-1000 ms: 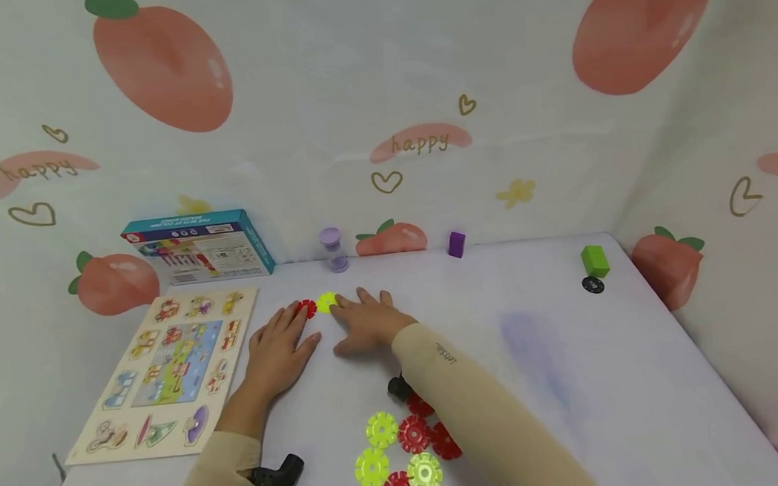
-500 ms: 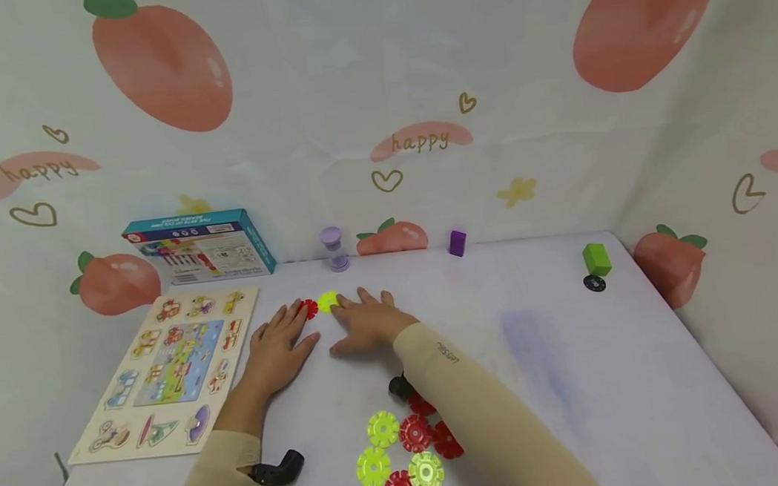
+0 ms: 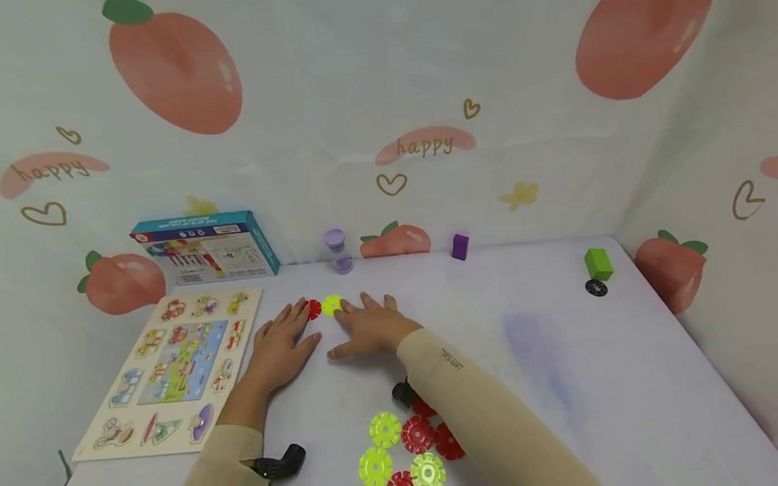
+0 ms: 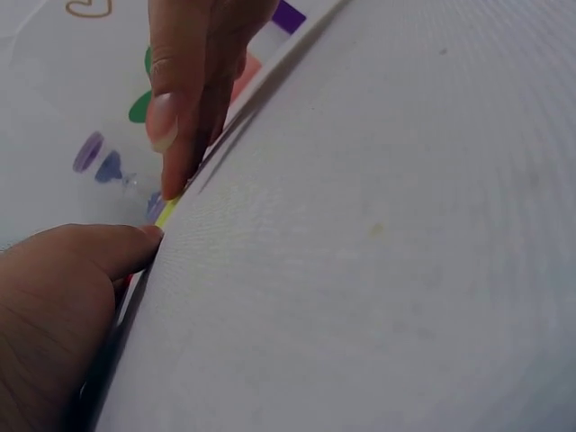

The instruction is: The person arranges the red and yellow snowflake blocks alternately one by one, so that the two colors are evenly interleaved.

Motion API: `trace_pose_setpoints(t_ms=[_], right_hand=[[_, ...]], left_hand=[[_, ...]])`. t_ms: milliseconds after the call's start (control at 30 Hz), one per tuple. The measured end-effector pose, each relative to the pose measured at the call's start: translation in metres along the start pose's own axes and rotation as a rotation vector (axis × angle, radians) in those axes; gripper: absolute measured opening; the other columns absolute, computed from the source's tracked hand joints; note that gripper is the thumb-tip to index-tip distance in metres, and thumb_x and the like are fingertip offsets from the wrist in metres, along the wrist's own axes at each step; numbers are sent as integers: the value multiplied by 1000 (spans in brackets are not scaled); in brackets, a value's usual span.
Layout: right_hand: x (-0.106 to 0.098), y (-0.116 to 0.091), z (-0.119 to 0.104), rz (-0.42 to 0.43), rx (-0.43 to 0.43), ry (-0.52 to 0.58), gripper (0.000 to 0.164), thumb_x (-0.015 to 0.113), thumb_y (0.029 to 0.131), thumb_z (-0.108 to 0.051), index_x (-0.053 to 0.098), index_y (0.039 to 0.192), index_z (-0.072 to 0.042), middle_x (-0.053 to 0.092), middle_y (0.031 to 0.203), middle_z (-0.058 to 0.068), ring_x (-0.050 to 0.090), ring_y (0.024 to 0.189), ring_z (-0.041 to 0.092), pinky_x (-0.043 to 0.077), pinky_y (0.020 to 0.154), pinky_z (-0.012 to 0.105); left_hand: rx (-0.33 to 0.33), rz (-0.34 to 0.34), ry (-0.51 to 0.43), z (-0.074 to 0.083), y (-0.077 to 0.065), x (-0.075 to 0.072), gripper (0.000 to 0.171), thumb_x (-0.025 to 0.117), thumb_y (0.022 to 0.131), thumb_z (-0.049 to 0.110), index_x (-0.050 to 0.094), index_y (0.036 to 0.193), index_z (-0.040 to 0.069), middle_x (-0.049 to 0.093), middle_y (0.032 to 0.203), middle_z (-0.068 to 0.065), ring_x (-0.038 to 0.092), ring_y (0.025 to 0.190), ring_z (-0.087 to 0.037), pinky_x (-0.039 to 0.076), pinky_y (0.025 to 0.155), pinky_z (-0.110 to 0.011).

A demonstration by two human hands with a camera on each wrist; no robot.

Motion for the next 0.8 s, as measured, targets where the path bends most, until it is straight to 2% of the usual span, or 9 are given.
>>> trace_pose_setpoints(t_ms=[100,233,333,400,500,633,700,800], right_hand=[[0,-3,2,44,-27,36,93,42,75,-84,20,152,-37,10,159,-5,8,144,29,10,106,63],[-17,-22,8,193,-81,174,89,38,78,-83,20,152,-38,10,159,-4,15,143,24,16,104,63],[-38,-52,17,334,-135,352,78,45,84,-75,31,149,-35,26,154,-8,25,139,16,21,106,58],[-49,-76,23,408,-190,479,66,50,88,-65,39,145,-33,37,148,-12,36,133,12,29,105,51],[-55,-114,32,461,-287,665,49,56,94,-46,47,140,-30,48,137,-13,49,122,16,42,96,43],[-39,-158,47,426,-353,906,41,57,97,-23,50,137,-24,54,132,-2,52,116,30,47,90,43],[-22,-171,57,403,-328,958,41,58,97,-19,50,137,-22,55,131,2,51,115,33,48,89,42],[12,-180,70,359,-214,930,45,64,94,-24,51,136,-21,57,127,3,53,111,30,48,88,38]], left_hand=[[-2,10,-6,0,-1,3,70,51,94,51,30,151,15,19,157,0,12,143,-27,7,108,-59],[16,56,-3,5,-3,4,72,55,92,50,31,151,15,20,157,-1,13,143,-28,10,107,-61],[64,61,12,16,-3,6,75,56,91,53,32,151,14,19,157,-3,12,143,-28,10,106,-63],[85,43,34,24,-1,8,77,53,90,58,31,151,16,17,158,-3,10,143,-28,9,105,-64],[73,3,84,30,0,12,79,45,89,66,30,152,19,14,159,-3,6,144,-28,6,105,-64],[53,-27,130,31,1,15,79,40,90,69,30,152,21,13,159,-1,4,144,-27,5,106,-63],[57,-31,126,31,1,15,79,40,89,68,29,152,21,14,159,-1,4,144,-26,5,106,-63],[68,-38,110,30,0,17,81,40,89,69,28,152,21,14,159,0,4,144,-26,5,106,-63]])
Point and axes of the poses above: each hand's wrist, its own y-axis towards the middle knuckle, its own x-axis out of the palm, z = x × y, the point moved 4 cm from there along y, towards the middle knuckle
